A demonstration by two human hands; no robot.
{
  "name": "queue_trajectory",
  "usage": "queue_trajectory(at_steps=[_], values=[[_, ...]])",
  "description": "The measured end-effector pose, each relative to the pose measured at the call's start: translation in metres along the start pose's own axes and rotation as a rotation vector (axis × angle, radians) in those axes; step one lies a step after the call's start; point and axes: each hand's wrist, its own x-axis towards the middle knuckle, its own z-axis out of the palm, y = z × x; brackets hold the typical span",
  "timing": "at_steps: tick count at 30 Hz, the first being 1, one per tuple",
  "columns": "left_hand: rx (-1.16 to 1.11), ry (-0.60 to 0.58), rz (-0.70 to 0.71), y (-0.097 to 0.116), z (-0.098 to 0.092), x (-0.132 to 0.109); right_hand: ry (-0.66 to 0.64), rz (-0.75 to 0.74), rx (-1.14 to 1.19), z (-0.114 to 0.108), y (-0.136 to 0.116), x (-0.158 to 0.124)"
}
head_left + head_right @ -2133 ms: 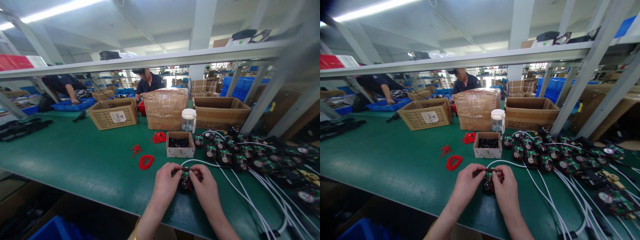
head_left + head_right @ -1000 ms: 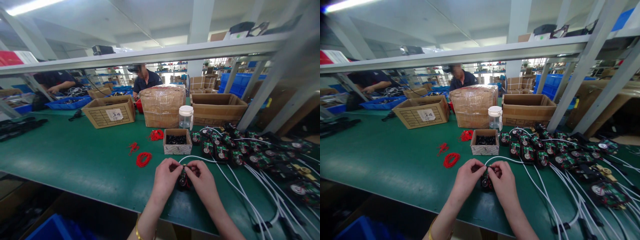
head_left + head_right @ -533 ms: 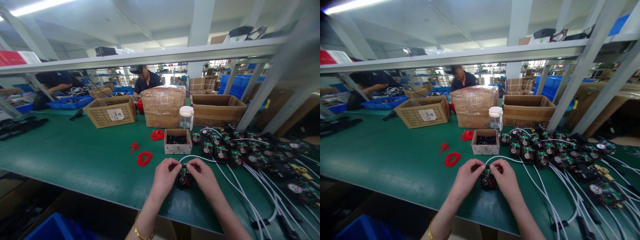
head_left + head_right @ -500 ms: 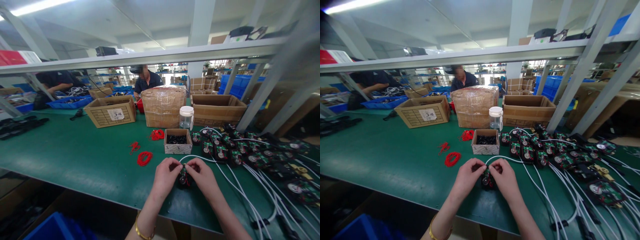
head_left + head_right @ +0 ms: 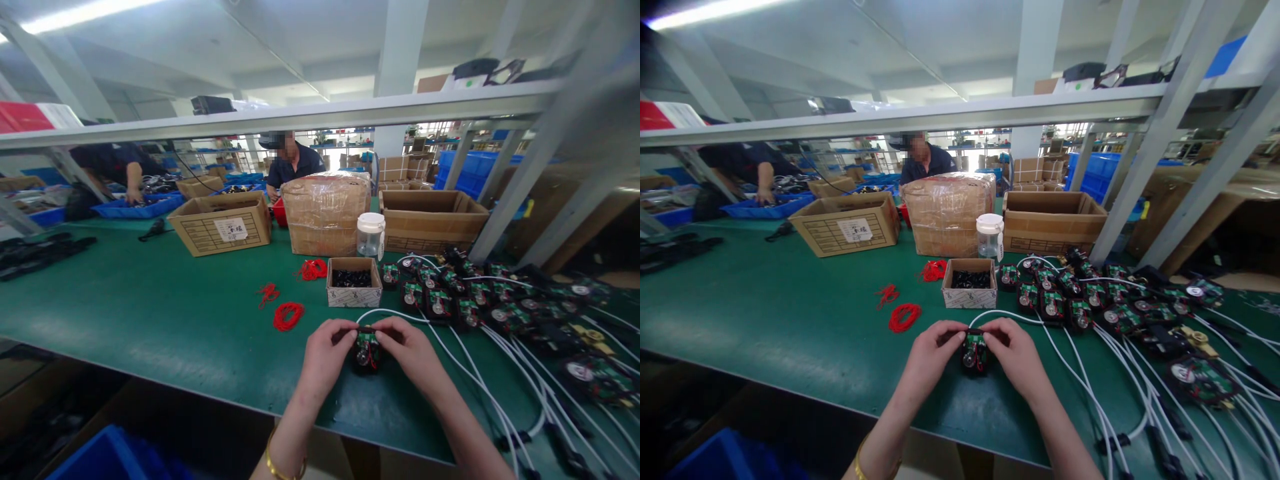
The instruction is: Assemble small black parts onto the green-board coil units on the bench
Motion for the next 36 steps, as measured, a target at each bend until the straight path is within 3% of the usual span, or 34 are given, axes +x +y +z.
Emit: queue_trajectory(at_steps=[4,10,23,36], values=[[-0.011,0.009,0.031,0.0,-0.001,-0.003,0.012,-0.046,-0.054,0.002,0.007,-0.001],[-0.05,-0.013,0.032,-0.006,-0.002,-0.011,0.0,-0.002,-0.006,0.004,0.008,-0.013],[-0.215,-0.177,-0.09,-0.013,-0.003,-0.023,-0.026,0.017,-0.015,0.013,0.007,-0.034],[-0.204,-0.124,-0.099,-0.016,0.006,-0.026,0.026,-0.009,-0.072,0.021,0.009,-0.036]])
